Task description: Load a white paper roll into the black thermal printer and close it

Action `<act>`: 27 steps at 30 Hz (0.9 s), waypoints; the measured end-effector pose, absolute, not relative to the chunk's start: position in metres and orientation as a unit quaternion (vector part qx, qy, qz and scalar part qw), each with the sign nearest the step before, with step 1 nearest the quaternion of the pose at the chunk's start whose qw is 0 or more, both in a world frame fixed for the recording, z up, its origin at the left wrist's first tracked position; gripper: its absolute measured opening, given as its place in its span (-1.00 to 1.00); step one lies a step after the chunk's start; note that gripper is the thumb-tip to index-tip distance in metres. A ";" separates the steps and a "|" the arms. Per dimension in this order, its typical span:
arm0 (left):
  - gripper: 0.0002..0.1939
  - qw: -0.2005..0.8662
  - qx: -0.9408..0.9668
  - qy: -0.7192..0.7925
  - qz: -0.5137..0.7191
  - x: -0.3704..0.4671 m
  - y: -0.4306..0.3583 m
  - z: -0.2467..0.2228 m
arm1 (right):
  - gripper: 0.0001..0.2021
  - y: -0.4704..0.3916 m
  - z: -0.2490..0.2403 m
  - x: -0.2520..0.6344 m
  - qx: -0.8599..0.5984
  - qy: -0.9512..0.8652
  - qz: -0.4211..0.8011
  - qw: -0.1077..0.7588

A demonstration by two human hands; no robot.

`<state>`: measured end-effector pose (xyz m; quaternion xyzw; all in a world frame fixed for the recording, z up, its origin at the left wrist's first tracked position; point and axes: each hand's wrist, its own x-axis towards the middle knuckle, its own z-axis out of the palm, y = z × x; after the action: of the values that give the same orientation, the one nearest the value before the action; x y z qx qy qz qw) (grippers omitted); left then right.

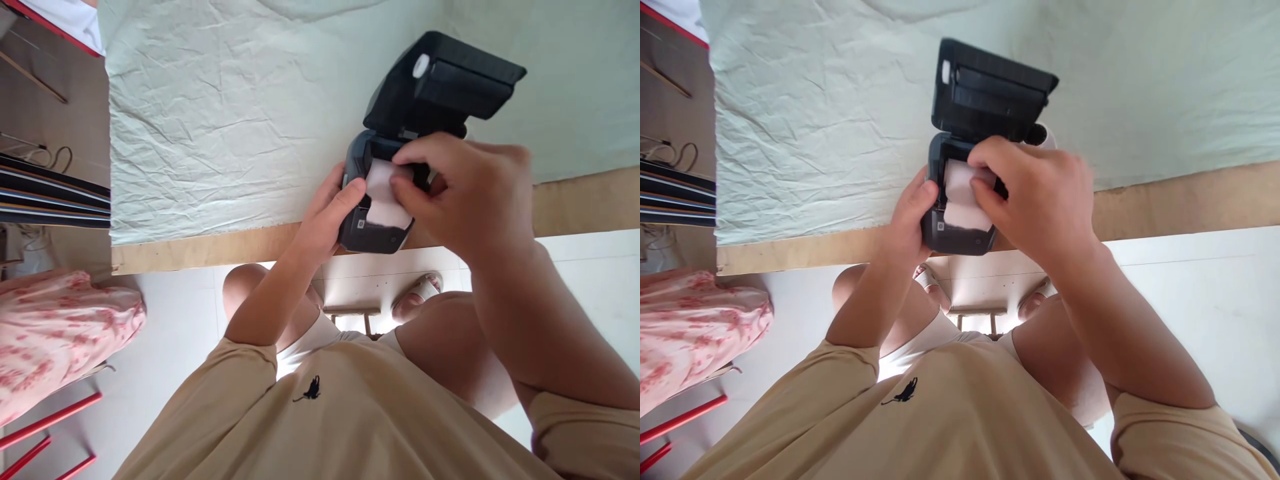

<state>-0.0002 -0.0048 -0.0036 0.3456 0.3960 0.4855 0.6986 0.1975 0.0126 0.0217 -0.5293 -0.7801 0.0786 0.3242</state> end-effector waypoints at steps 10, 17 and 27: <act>-0.58 0.706 0.311 0.432 0.467 0.001 -0.003 -0.003 | -0.74 0.013 0.044 0.216 -0.490 -0.722 0.257 0.416; -0.60 0.703 0.289 0.428 0.488 0.003 -0.002 -0.005 | -0.94 0.053 0.016 0.276 -0.585 -0.489 0.270 0.588; -0.62 0.674 0.301 0.452 0.501 -0.001 -0.001 -0.017 | -0.43 0.054 -0.018 0.308 -0.702 -0.622 0.076 0.338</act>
<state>-0.0013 -0.0006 -0.0169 0.3008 0.4524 0.5011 0.6736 0.3076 0.0545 -0.0185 -0.7020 -0.6224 0.0760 0.3376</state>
